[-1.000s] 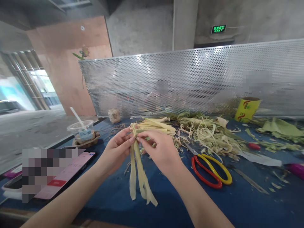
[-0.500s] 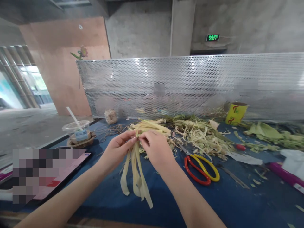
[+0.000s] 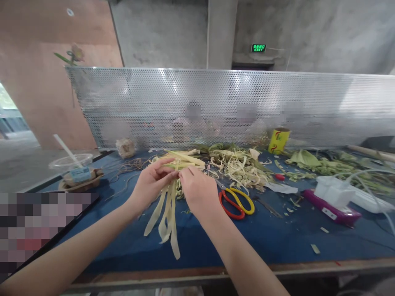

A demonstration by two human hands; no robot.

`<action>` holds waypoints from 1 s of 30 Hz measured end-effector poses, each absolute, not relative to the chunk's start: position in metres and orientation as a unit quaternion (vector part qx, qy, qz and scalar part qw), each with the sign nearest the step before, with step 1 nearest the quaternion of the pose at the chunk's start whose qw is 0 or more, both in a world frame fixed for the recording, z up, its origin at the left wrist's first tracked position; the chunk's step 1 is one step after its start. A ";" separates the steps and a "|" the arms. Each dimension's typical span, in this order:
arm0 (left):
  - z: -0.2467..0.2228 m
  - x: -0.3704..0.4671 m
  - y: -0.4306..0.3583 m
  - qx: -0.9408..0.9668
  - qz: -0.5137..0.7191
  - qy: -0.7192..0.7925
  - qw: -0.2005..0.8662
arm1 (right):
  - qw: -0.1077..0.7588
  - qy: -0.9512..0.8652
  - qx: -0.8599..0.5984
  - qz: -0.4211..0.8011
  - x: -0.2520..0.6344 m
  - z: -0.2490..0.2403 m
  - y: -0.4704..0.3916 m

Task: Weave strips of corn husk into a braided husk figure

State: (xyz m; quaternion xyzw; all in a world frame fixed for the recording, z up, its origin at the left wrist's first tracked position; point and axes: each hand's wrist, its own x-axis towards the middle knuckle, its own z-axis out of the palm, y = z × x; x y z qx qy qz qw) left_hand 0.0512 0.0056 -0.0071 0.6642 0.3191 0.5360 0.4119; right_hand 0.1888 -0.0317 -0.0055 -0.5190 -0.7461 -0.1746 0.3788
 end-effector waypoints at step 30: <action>-0.015 0.056 -0.001 0.571 0.535 0.320 0.534 | 0.136 -0.561 -0.814 -0.068 0.274 -0.048 -0.038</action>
